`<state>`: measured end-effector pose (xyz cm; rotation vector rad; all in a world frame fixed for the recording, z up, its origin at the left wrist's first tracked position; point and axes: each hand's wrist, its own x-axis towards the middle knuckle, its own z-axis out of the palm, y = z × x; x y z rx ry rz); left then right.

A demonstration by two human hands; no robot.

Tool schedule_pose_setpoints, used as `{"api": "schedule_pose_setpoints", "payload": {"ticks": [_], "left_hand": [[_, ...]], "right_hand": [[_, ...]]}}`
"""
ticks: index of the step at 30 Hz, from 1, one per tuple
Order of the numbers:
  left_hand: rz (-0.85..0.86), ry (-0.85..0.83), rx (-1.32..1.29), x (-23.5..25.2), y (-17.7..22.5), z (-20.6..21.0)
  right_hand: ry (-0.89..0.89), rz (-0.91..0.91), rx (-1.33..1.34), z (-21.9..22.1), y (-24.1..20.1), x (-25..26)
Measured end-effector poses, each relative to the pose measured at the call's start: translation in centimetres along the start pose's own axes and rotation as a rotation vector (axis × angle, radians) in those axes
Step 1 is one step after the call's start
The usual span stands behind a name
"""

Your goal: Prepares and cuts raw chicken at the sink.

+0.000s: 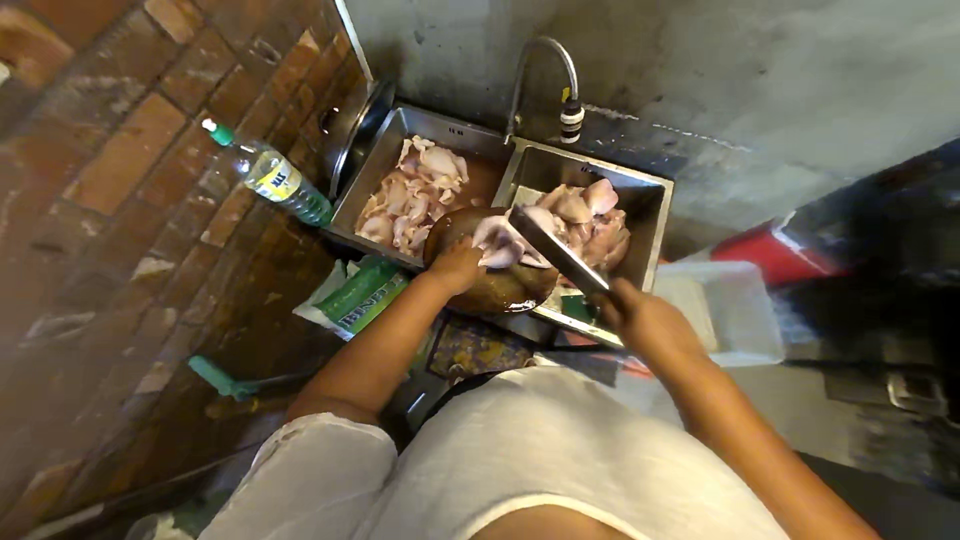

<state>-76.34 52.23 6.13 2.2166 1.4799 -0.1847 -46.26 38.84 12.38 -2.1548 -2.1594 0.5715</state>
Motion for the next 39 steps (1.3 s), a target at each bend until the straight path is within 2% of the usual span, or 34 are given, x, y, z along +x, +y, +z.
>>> {"api": "schedule_pose_setpoints", "payload": {"ticks": [4,8,14,19,23,28,31,36,39], "left_hand": [[0.027,-0.008,-0.054,-1.7,-2.3,0.1],[0.009,-0.043,-0.132,-2.7,-2.7,1.1],[-0.008,-0.030,-0.249,-3.7,-1.7,1.9],[-0.007,0.083,-0.225,-4.9,0.6,3.0],[-0.022,0.046,-0.195,-5.3,2.6,4.3],[-0.049,0.038,-0.172,-5.5,3.1,4.3],[-0.121,0.054,-0.278,-5.7,2.6,3.5],[-0.122,0.055,-0.478,-5.4,1.5,2.6],[-0.119,0.018,-0.446,-5.8,2.9,2.0]], "right_hand": [[0.001,-0.122,-0.102,0.2,-0.8,0.4],[-0.074,-0.074,-0.046,1.4,-2.3,1.3],[-0.087,0.006,-0.032,4.2,-3.5,2.7],[-0.069,0.042,-0.090,5.5,-6.0,4.4],[0.045,-0.102,-0.109,5.5,-9.1,7.0],[-0.084,-0.170,-0.177,3.9,-13.2,10.1],[-0.060,-0.162,-0.218,3.0,-12.4,8.5],[-0.111,0.020,-0.236,4.2,-6.8,3.9],[-0.140,0.059,-0.234,5.1,-6.5,4.1]]}}
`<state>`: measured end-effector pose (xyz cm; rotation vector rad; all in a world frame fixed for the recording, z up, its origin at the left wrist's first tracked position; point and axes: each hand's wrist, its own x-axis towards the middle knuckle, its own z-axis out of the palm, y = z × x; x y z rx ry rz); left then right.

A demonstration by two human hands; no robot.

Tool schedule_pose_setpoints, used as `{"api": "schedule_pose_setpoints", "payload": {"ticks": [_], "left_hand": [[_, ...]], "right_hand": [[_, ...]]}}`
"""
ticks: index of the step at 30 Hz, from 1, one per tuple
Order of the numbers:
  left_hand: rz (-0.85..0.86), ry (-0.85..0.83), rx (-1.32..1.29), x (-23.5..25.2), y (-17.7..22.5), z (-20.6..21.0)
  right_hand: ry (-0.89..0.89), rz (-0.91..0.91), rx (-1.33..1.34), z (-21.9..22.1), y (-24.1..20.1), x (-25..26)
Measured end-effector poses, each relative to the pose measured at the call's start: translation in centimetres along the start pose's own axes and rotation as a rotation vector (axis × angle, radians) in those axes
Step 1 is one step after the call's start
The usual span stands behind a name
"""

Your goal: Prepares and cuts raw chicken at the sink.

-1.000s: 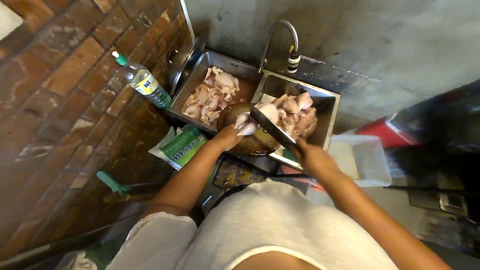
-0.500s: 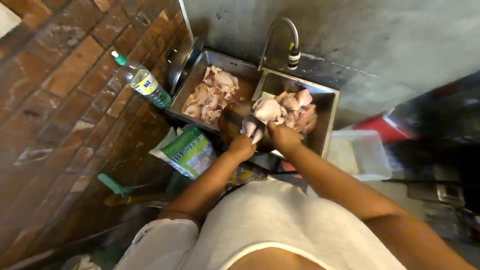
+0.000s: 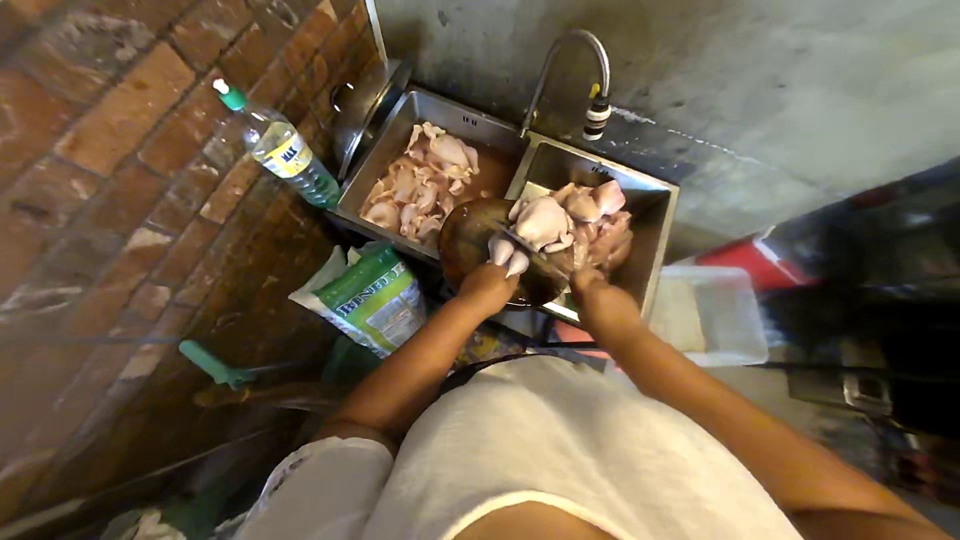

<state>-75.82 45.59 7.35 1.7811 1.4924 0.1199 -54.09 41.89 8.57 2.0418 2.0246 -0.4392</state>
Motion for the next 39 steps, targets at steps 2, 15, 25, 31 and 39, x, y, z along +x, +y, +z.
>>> {"api": "schedule_pose_setpoints", "payload": {"ticks": [2,15,25,31,39], "left_hand": [[0.011,-0.002,0.095,-0.4,0.9,1.0],[-0.039,-0.067,0.204,-0.5,-0.1,-0.1],[0.025,-0.118,0.267,-0.9,0.1,1.1],[-0.040,-0.170,0.277,-0.1,0.8,2.4],[-0.065,-0.152,0.193,-0.1,0.5,2.5]], "right_hand": [[0.039,-0.043,0.025,-0.1,-1.4,1.6],[0.047,-0.052,0.052,-5.7,3.2,3.6],[-0.073,-0.150,0.035,-6.5,1.1,7.1],[-0.102,-0.152,0.134,-5.7,-2.4,11.0],[-0.205,-0.128,-0.019,-9.2,4.4,5.9]]}}
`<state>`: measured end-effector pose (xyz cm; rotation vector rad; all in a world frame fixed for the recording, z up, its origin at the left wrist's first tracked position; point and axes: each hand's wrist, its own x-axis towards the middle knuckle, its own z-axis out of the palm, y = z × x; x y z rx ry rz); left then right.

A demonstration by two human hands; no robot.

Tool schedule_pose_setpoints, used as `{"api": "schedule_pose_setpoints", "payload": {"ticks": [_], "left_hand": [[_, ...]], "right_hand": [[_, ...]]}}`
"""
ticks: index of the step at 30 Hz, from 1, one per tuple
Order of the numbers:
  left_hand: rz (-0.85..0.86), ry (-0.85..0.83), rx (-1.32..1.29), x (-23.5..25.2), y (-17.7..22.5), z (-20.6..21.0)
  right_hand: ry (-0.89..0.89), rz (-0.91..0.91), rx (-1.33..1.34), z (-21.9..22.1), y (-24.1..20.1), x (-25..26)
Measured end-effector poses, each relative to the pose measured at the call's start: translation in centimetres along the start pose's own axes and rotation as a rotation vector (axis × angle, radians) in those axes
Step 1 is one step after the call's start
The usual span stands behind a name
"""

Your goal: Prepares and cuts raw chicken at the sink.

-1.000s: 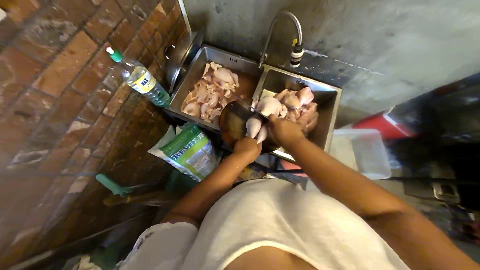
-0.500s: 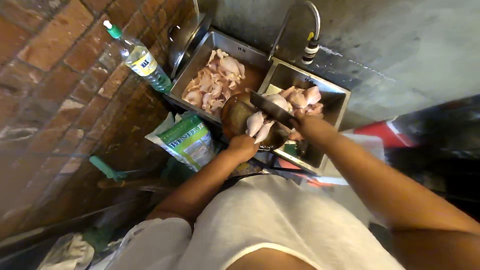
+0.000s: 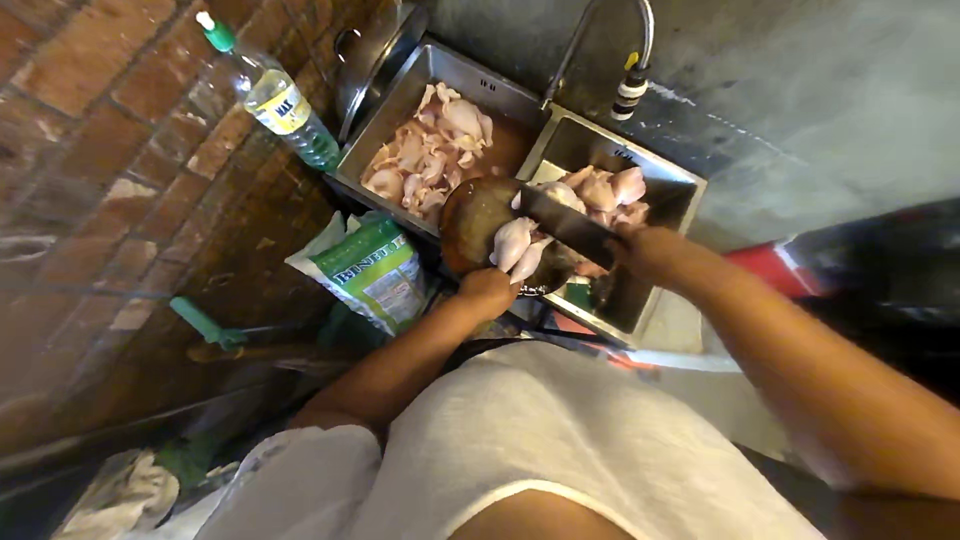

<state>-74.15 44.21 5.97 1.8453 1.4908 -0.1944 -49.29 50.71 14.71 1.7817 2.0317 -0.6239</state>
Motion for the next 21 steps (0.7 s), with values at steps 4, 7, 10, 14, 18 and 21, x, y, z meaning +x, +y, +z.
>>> {"api": "schedule_pose_setpoints", "payload": {"ticks": [4,7,10,14,18,21], "left_hand": [[0.059,-0.011,0.058,0.2,-0.3,0.9],[0.032,-0.120,0.079,0.4,-0.1,3.3],[-0.013,-0.136,0.105,-0.5,0.0,3.9],[-0.063,-0.043,0.031,-0.5,-0.5,0.6],[-0.049,0.015,-0.144,-0.8,-2.7,-0.9],[0.012,0.060,-0.509,-0.9,-3.6,-0.9]], "right_hand": [[0.050,-0.009,0.119,3.2,-1.5,3.3],[0.130,0.008,0.192,5.0,-6.2,5.9],[0.124,-0.033,0.186,5.2,-6.8,7.0],[0.111,-0.032,0.195,5.5,-1.8,5.0],[0.071,0.011,0.257,9.8,4.0,1.6],[0.060,-0.006,0.235,11.4,6.1,-1.1]]}}
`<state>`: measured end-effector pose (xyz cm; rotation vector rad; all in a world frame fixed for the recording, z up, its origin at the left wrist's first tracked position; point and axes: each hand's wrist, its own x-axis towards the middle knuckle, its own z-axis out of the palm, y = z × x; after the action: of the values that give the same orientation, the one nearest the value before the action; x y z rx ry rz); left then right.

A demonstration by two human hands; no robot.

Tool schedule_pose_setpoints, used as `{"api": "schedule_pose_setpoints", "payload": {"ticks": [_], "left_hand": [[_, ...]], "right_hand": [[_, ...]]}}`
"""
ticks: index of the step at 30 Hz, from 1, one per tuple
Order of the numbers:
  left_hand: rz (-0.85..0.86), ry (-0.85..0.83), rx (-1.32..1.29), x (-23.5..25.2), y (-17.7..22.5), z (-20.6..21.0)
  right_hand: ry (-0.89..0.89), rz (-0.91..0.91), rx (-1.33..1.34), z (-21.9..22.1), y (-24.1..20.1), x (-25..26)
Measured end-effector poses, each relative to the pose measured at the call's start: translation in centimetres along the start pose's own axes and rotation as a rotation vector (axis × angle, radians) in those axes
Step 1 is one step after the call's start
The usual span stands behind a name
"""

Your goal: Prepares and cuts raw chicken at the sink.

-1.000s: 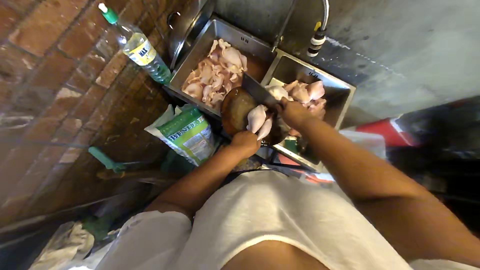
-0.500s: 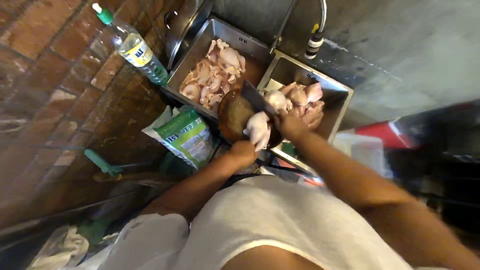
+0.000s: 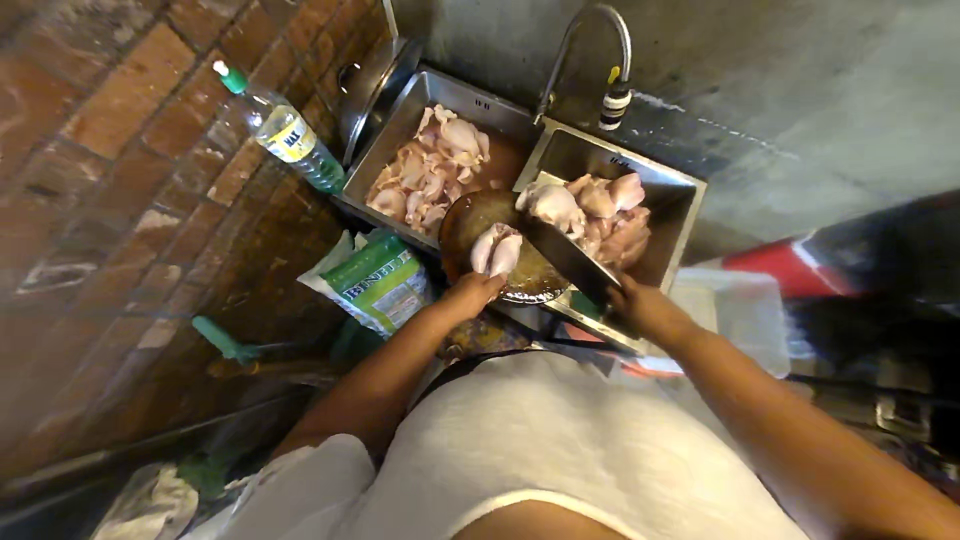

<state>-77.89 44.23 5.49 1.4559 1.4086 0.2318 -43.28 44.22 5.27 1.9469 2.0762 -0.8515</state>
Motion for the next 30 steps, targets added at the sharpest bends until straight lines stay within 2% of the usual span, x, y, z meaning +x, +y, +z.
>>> {"api": "schedule_pose_setpoints", "payload": {"ticks": [2,4,7,9,12,15,19,22,26,30], "left_hand": [[0.010,-0.010,-0.223,0.2,-0.1,-0.3],[-0.018,0.038,-0.269,0.2,0.8,-1.7],[-0.108,0.187,0.044,0.8,1.0,-3.9],[-0.067,0.288,0.290,2.1,-0.1,-4.4],[0.190,0.366,0.566,4.8,-1.5,-4.0],[0.252,0.322,0.696,6.5,-1.7,-2.9],[0.242,0.345,0.657,6.2,-1.5,-1.8],[0.311,0.355,0.609,5.5,-1.8,-1.0],[0.477,0.402,0.611,4.8,-2.8,0.8],[0.545,0.507,0.668,4.7,-3.9,2.5]], "right_hand": [[0.018,0.009,-0.028,-0.2,-0.3,-2.1],[0.080,0.019,-0.015,-0.7,-1.2,-4.3],[0.259,-0.002,0.080,-0.9,-3.0,-7.2],[0.319,-0.024,0.131,-1.1,-4.4,-8.3],[0.281,-0.057,0.163,-1.0,-6.5,-8.7],[0.192,-0.048,0.147,-0.4,-8.5,-7.7],[0.073,0.038,0.127,0.1,-11.0,-5.7],[0.054,0.060,0.124,0.6,-11.4,-4.7],[0.090,0.021,0.108,1.0,-10.6,-5.2],[0.099,-0.029,0.080,1.7,-8.3,-6.7]]}}
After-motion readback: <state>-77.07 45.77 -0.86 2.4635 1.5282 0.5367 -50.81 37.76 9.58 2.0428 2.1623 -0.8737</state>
